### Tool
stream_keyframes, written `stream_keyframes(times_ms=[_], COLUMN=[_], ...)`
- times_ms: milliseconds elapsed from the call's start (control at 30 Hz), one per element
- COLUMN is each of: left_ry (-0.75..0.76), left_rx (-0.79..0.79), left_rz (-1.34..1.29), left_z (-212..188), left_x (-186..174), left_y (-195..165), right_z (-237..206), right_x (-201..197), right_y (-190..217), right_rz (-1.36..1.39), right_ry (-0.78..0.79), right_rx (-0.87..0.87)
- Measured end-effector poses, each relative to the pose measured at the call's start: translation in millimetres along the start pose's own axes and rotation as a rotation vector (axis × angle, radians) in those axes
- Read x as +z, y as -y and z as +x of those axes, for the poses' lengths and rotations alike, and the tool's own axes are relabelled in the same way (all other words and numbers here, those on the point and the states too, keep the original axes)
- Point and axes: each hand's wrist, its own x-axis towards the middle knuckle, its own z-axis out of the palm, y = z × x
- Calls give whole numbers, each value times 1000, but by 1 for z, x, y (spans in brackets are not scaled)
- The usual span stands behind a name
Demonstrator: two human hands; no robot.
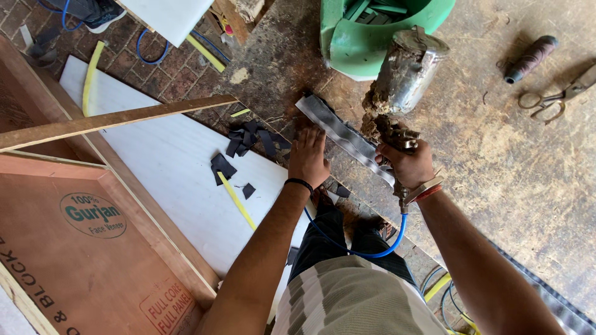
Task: The person works at an upholstery workshop table with a long fabric edging strap. They unfold and straighten the strap, apply adhesive along it with a glue gun, fold the fabric over the glued edge and press it closed, then lift and reposition the strap to continue along its length.
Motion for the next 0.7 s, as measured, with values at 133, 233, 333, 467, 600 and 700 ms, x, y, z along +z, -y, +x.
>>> stream_keyframes(times_ms=[133,233,333,467,600,700], left_ry=[-181,-194,-55,163,51,46], left_rx=[26,69,105,-11,-46,-59], left_rz=[-30,16,85,102,69,58], left_z=[5,20,31,28,26,28], left_x=[-2,-12,-26,-36,-30,-22], left_y=[8,7,7,14,19,20], right_z=[-9,-23,-28,-25,-12,-5], right_x=[9,9,1,-10,-1,5], right_y=[-3,-7,-7,-1,6,13], right_rz=[-1,-34,209,-172,-330,-364], right_ry=[-18,-74,-12,-11,38,63], right_rx=[-12,-116,-141,-96,-204,-243])
